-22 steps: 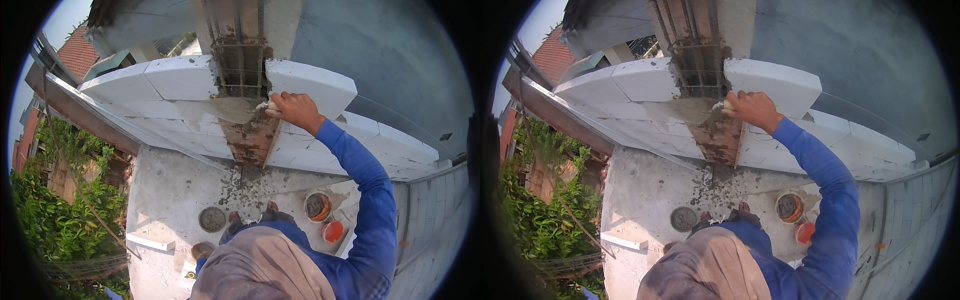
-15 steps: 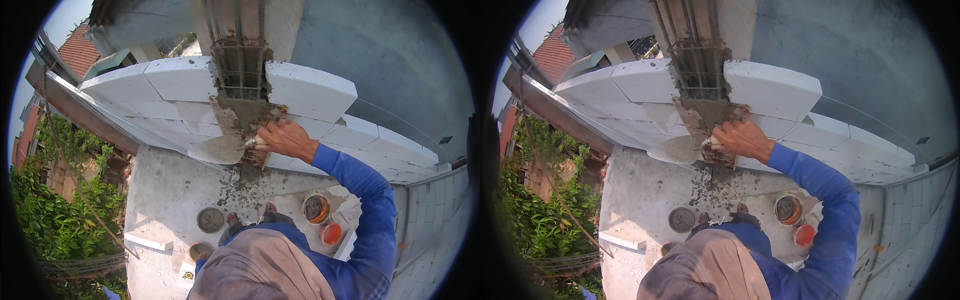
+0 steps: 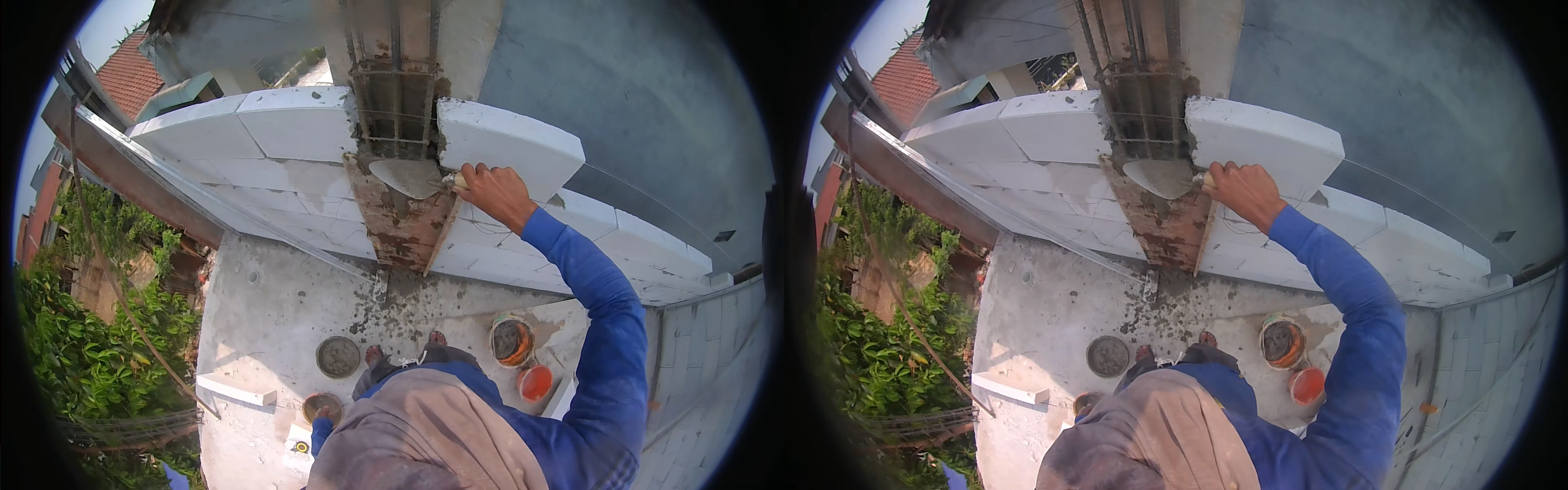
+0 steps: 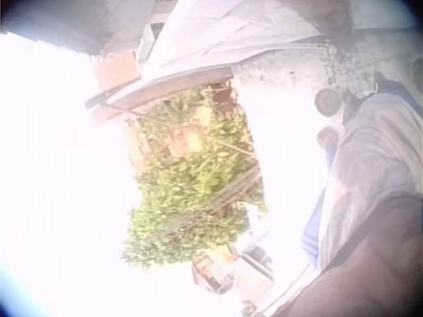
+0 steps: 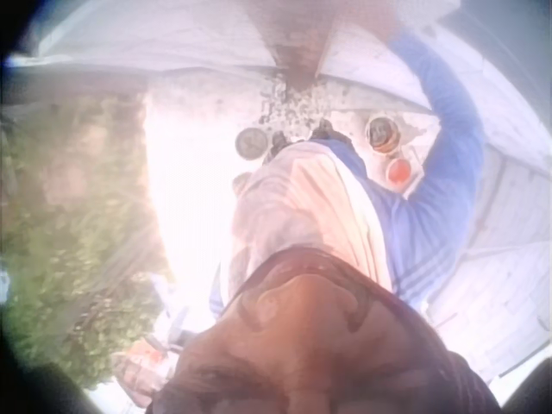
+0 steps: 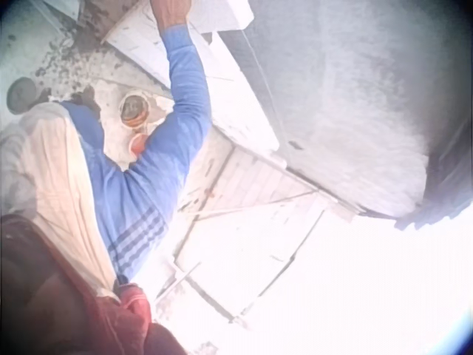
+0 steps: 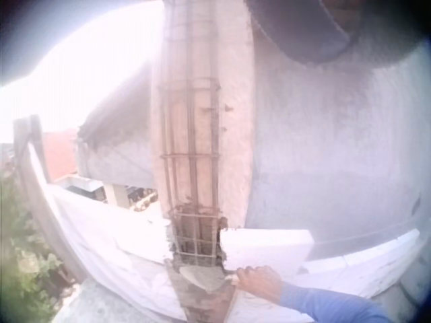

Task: The person scoops cement from a bucket using a trowel and applies it to a vertical wall section. They repeatedly smooth the cement into the gaps between white blocks and over a wooden board attached to the wall.

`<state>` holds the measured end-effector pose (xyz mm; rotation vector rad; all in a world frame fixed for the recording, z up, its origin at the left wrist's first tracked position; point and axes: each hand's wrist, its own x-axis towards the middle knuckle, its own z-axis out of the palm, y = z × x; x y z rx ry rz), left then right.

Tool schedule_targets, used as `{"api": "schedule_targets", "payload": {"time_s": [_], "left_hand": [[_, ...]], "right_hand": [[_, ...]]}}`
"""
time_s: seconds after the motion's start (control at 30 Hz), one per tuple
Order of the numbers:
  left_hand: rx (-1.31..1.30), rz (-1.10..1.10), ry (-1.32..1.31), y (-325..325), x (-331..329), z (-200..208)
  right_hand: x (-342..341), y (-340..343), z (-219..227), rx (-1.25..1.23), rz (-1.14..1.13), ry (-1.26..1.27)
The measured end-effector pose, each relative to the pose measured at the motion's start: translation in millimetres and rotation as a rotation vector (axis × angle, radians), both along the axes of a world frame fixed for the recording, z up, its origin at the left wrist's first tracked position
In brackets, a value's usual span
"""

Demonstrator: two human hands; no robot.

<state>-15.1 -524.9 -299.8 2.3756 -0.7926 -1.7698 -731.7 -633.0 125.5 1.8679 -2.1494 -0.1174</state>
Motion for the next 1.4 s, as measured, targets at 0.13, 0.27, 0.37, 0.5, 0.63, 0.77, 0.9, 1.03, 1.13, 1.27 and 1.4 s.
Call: {"api": "schedule_targets", "payload": {"time_s": [0.13, 0.27, 0.37, 0.5, 0.63, 0.77, 0.9, 1.03, 1.13, 1.27, 1.4], "left_hand": [[0.006, 0.030, -0.004, 6, 10, -8], [0.022, 0.048, 0.028, 11, -1, -28], [0.061, 0.079, 0.011, 22, 9, -39], [0.105, 0.244, 0.015, 43, 2, -52], [0.169, 0.235, 0.018, 52, -22, -49], [0.195, 0.264, -0.003, 54, -15, -47], [0.146, 0.344, -0.013, 44, 1, -38], [0.095, 0.317, -0.004, 23, 4, -37], [0.064, 0.274, 0.008, 6, 0, -33], [0.017, 0.231, 0.011, -10, 5, -24], [-0.008, 0.183, 0.024, -17, -2, -22]], "right_hand": [[19, 13, -4, -0.054, 0.446, 0.024], [-4, 3, 17, 0.070, -0.109, 0.000], [34, 12, 6, 0.018, 0.312, -0.003], [22, -12, 15, 0.075, 0.037, 0.040], [35, -5, 20, 0.086, 0.300, 0.047], [32, -27, 19, 0.061, 0.017, -0.049], [49, -16, 20, 0.005, 0.203, -0.054], [31, -24, 11, -0.019, 0.022, -0.044], [25, -20, 13, -0.009, -0.014, -0.043], [38, -13, 7, -0.077, 0.212, -0.025], [28, -15, 16, -0.082, 0.004, -0.019]]}}
